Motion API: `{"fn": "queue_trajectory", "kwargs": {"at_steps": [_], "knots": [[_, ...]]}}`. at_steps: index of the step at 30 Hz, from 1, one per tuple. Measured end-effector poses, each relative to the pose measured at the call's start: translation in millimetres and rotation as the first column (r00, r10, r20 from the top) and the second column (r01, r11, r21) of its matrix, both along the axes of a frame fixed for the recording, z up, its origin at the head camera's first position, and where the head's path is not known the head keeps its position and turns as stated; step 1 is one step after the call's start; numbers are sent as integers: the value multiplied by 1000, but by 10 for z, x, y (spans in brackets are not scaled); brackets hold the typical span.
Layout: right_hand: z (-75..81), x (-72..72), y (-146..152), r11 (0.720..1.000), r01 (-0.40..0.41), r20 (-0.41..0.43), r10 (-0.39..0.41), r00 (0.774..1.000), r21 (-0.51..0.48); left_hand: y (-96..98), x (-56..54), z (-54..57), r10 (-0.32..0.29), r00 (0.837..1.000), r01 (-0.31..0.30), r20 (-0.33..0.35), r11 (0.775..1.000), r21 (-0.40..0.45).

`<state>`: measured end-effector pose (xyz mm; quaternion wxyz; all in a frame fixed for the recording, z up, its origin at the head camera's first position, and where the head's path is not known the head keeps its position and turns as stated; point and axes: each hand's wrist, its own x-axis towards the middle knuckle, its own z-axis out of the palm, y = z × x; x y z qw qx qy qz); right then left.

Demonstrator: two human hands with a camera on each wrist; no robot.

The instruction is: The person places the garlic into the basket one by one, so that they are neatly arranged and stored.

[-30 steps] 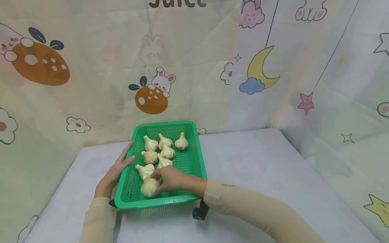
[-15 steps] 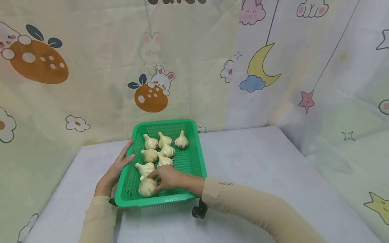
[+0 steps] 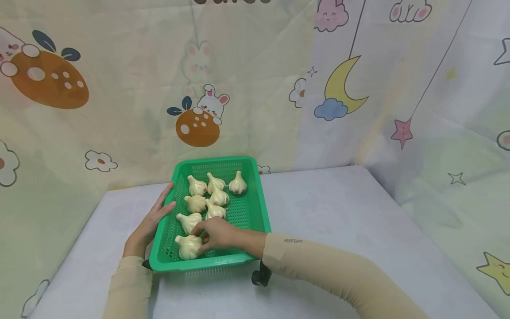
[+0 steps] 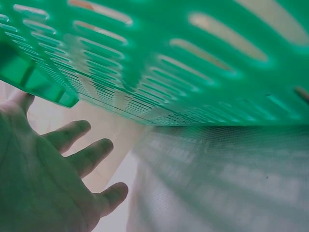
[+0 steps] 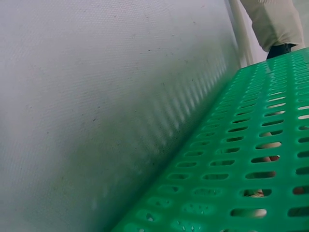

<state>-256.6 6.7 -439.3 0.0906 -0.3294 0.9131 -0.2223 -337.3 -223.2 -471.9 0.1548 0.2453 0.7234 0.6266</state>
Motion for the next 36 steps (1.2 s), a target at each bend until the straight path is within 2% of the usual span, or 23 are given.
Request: {"fn": "queue_trajectory", "kwargs": {"at_steps": [12,20,36], "knots": [[-16,-3,-7,999,-38,-46,39,998,24,1,13,-3,0,1000,-1,16,1000,15],[-22,0,0,999,-43,-47,44,998,27,-3,21,0,9,1000,-9,10,1000,-16],[-32,-7,7,999,-46,12,47,999,-19,-9,27,12,0,1000,0,3,1000,-18]]}}
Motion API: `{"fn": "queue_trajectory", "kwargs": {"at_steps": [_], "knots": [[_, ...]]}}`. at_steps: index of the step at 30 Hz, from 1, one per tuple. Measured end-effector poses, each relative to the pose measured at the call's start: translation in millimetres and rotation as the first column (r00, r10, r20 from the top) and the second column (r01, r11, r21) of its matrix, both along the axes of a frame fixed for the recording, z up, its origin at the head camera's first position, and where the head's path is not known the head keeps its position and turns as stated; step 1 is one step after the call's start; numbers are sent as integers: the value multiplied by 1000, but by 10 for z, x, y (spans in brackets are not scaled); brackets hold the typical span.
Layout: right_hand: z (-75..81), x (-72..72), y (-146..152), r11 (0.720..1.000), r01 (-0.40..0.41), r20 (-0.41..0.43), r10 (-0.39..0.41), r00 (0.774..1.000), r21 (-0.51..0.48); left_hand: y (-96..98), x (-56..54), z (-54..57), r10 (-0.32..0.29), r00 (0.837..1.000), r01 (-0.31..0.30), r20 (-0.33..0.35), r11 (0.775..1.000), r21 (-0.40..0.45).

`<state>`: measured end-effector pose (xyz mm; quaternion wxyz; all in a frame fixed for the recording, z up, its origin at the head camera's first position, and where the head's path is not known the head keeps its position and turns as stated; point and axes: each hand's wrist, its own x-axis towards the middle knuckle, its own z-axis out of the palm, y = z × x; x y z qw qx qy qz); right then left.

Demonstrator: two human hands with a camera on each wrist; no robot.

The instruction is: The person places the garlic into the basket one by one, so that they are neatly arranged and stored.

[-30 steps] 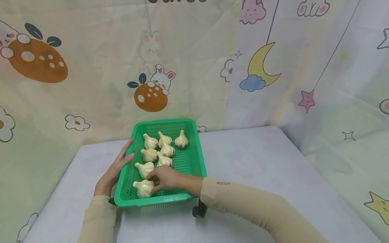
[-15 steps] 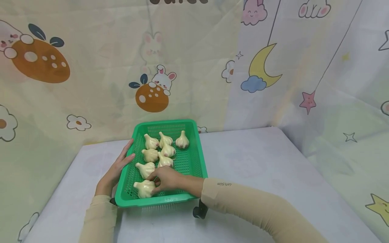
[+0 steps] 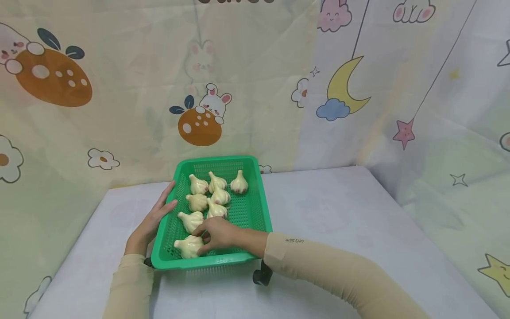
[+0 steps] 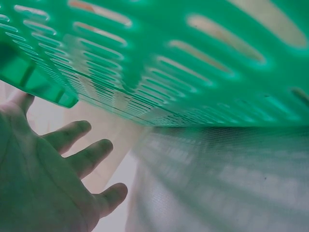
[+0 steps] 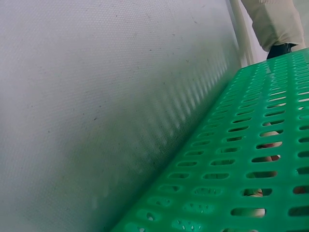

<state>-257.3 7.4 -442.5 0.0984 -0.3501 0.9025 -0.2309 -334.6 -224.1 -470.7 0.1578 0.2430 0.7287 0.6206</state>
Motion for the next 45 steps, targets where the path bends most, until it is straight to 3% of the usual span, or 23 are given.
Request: {"fn": "queue_trajectory", "kwargs": {"at_steps": [26,45], "knots": [[22,23,11,999,9,54,-7,998,-35,-5,-33,-17,5,1000,-5,-1,1000,14],[78,54,7,999,9,50,-11,999,32,13,-16,-4,1,1000,-1,-8,1000,12]]}}
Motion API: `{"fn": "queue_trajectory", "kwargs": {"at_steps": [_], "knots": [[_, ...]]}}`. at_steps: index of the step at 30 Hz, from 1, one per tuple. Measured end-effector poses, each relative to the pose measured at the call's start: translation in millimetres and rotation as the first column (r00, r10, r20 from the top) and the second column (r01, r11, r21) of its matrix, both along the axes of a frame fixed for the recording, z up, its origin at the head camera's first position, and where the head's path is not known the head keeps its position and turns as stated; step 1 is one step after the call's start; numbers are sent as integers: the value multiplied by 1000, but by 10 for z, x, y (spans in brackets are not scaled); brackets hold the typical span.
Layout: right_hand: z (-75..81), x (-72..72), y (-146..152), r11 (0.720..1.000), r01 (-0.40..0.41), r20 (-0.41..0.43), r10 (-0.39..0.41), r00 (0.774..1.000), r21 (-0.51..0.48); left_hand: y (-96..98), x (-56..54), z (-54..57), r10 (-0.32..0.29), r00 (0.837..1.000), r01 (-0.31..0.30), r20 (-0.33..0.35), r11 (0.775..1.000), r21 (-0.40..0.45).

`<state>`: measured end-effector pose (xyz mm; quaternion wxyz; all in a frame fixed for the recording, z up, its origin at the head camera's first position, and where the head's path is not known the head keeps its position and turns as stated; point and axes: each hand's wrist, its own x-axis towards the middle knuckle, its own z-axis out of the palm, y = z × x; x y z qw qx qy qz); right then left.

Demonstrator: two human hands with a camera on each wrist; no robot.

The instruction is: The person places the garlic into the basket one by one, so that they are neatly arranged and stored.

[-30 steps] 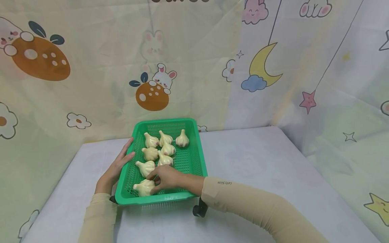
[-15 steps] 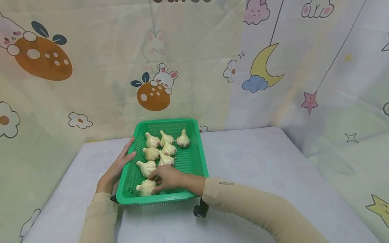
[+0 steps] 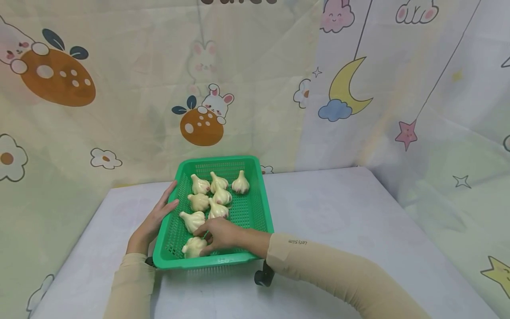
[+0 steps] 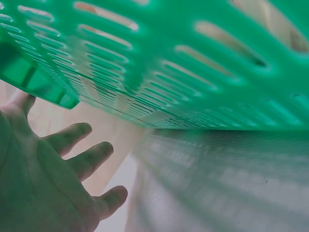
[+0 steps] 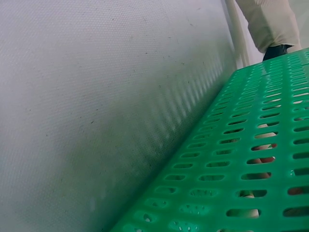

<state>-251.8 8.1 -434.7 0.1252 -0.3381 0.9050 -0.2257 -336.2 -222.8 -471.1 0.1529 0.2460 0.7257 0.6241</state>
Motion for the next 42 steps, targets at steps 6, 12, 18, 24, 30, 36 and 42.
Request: {"fn": "queue_trajectory", "kwargs": {"at_steps": [6,12,18,24,30,36,42], "knots": [[19,21,0,1000,-12,2,12,1000,0,-11,23,-5,8,1000,-8,0,1000,0],[24,24,30,1000,-11,-15,11,1000,-6,-30,20,-36,8,1000,-8,1,1000,-6],[39,16,86,1000,-23,-85,23,996,9,-39,30,-30,13,1000,-13,0,1000,-12],[93,40,123,1000,-2,-122,5,993,22,-25,40,-7,23,1000,-23,-7,999,-30],[163,59,185,999,48,-91,-50,995,-21,-18,18,-7,18,1000,-18,-3,1000,-18],[274,34,273,980,165,18,-164,986,-111,-22,-1,-7,12,1000,-12,-9,1000,-13],[401,-22,376,943,288,84,-277,957,-168,-33,-17,-12,14,1000,-14,-11,1000,-15]]}}
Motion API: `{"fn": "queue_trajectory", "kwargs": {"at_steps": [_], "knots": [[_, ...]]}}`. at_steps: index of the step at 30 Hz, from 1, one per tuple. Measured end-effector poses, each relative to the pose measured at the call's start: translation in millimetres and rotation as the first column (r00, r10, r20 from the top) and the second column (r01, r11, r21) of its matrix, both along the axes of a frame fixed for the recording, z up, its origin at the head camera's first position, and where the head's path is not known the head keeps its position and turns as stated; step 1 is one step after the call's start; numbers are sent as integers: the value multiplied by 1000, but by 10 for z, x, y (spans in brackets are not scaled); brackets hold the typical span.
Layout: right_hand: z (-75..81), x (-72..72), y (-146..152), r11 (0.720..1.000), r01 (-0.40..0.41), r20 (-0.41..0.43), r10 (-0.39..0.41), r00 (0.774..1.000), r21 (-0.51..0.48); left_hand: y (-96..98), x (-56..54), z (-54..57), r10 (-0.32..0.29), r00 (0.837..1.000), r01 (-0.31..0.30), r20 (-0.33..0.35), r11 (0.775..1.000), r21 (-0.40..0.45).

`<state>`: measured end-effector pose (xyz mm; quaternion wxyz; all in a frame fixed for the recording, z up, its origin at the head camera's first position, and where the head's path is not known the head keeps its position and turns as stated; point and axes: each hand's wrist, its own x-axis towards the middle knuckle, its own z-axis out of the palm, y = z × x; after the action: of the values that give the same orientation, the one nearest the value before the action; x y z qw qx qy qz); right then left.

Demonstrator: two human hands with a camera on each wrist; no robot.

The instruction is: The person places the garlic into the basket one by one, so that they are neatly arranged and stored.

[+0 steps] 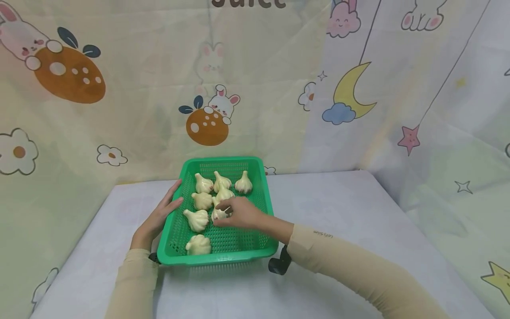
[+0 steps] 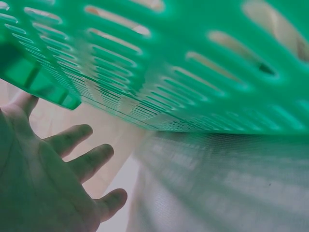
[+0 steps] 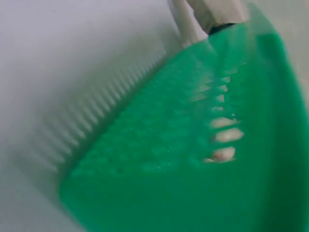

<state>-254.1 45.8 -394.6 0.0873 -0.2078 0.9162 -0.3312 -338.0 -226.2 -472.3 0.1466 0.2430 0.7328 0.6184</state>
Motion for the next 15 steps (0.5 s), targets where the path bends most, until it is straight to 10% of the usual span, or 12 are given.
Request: {"fn": "queue_trajectory", "kwargs": {"at_steps": [9,15], "knots": [[266,-194,176,980,184,19,-184,983,-68,-6,-28,-4,-29,999,29,-14,1000,12],[343,-385,226,912,399,54,-396,917,-94,-5,-8,-5,-17,1000,17,-14,1000,4]]}}
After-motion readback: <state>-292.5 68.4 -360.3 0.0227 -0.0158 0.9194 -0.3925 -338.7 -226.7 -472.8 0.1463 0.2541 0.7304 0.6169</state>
